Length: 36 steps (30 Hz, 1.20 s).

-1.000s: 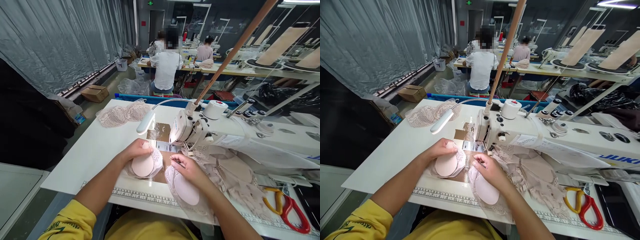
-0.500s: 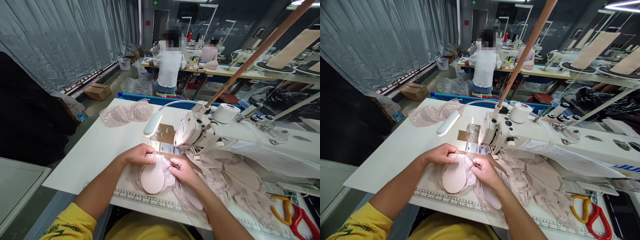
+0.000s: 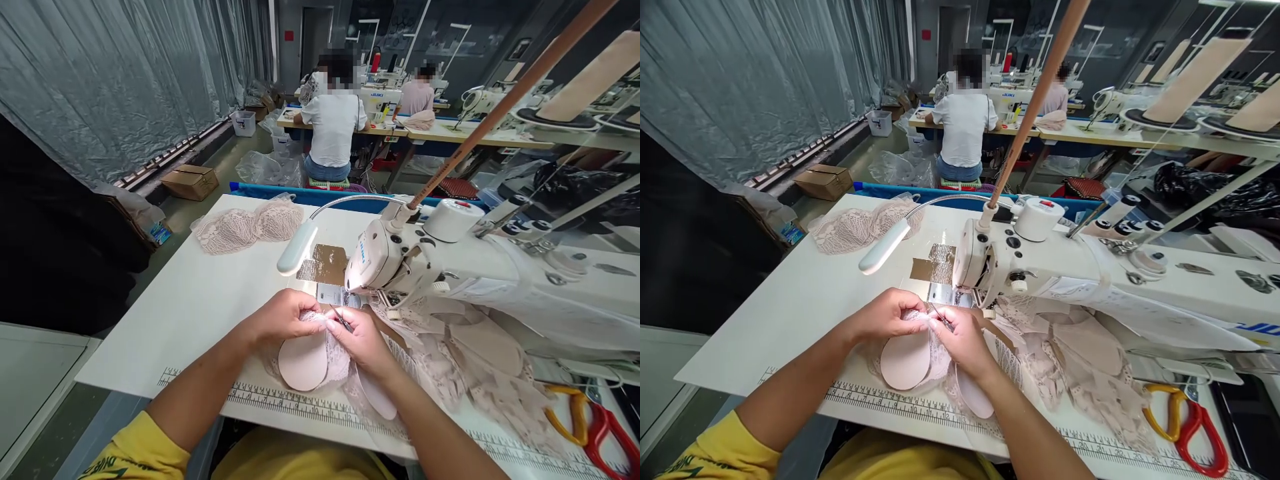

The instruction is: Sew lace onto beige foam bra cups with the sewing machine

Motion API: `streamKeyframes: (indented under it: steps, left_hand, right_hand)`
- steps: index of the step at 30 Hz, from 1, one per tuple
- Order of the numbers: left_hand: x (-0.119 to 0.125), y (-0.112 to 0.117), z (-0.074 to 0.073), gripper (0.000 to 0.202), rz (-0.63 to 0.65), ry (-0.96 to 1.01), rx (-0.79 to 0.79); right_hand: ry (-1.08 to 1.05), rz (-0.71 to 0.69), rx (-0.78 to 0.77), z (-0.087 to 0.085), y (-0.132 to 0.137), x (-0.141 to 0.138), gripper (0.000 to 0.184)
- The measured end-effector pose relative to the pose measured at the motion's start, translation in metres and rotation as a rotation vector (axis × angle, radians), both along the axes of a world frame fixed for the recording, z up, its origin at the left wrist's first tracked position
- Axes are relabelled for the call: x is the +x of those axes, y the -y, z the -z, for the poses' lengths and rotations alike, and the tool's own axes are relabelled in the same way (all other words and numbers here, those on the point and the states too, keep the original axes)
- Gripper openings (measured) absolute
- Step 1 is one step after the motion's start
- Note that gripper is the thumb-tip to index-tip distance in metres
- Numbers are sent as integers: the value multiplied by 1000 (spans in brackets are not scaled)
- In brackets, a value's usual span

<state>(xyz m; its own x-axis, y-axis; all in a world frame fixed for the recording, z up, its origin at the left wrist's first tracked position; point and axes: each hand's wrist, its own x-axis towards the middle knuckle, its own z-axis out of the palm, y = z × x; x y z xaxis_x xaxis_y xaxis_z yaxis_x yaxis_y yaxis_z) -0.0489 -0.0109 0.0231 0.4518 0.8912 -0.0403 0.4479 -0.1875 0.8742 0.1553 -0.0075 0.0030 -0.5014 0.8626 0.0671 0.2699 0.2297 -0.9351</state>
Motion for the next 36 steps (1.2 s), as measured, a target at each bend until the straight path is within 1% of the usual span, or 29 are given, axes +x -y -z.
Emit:
streamKeyframes:
  steps: [3,7,9,13,16,22,29,33,36]
  left_hand:
    - [4,-1,3,26,24,42,-61]
    - [4,-4,8,26,12,129,-193]
    - [3,-5,9,26,-9,166,-251]
    - [3,-5,10,28,-30,247,-330]
    - [3,-5,12,28,-49,294,-365]
    - [4,-6,16,24,-68,337,-373]
    - [7,-5,16,25,-51,321,-398]
    - [8,-5,19,26,-25,340,-401]
    - [7,-6,23,30,-6,346,-404]
  right_hand:
    - [-42,15,-6,4,-1,2,20]
    - [-101,20,-48,11,-5,12,39]
    - [-63,5,-41,11,-7,19,42]
    - [41,-4,-49,5,-7,26,40]
    - [3,-34,-104,4,-7,26,39]
    - [-82,-122,-215,6,-6,23,33]
    - [-26,-130,-137,7,-5,20,27]
    - [-58,-132,-140,6,-4,17,23]
    - [-86,-134,-148,6,-5,14,19]
